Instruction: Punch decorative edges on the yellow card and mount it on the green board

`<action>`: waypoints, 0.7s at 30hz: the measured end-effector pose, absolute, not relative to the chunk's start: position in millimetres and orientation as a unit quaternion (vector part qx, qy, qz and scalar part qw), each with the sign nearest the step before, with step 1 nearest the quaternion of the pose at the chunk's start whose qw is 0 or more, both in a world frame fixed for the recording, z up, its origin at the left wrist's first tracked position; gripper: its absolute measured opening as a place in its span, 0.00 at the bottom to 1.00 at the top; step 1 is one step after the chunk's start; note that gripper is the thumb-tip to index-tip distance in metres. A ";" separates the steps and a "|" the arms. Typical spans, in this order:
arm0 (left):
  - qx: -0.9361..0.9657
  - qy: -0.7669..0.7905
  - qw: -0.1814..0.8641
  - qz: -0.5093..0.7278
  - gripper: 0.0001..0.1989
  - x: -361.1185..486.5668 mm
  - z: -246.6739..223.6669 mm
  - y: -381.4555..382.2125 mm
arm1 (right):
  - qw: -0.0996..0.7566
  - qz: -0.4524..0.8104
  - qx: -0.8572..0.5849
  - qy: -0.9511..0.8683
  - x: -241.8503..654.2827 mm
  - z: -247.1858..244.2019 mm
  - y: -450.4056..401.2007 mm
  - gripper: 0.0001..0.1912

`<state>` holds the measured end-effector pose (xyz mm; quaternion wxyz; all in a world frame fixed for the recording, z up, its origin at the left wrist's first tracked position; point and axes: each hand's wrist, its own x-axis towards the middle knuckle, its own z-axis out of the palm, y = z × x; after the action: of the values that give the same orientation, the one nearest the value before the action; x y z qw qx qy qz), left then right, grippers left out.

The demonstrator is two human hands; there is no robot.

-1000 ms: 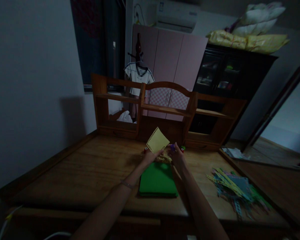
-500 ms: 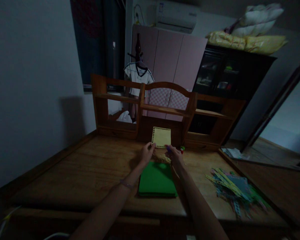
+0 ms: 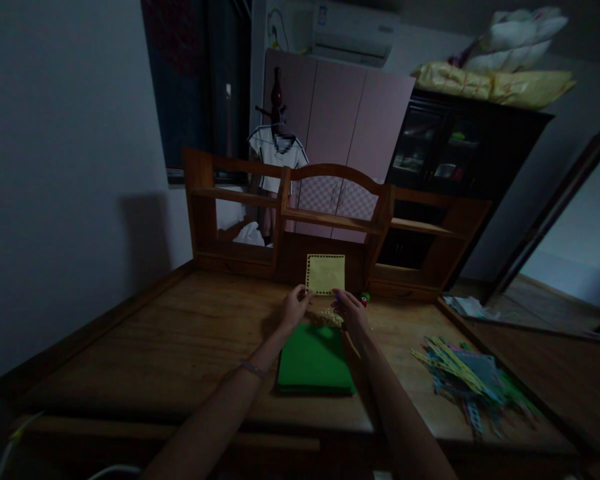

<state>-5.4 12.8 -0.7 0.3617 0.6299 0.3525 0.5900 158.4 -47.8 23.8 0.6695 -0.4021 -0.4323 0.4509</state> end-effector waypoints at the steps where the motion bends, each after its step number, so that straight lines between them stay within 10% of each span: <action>1: 0.626 0.343 0.373 0.592 0.13 -4.4 -1.4 13.3 | 0.672 0.448 -0.400 -0.433 158.1 23.6 -48.3 0.18; 21: 0.599 0.285 0.469 0.583 0.26 2.7 8.3 3.7 | 0.658 0.423 -0.426 -0.453 154.0 27.2 -53.3 0.17</action>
<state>2.7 3.7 8.3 0.4686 0.5991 0.2853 0.5832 154.0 -53.3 27.2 0.6585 -0.4259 -0.4535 0.4235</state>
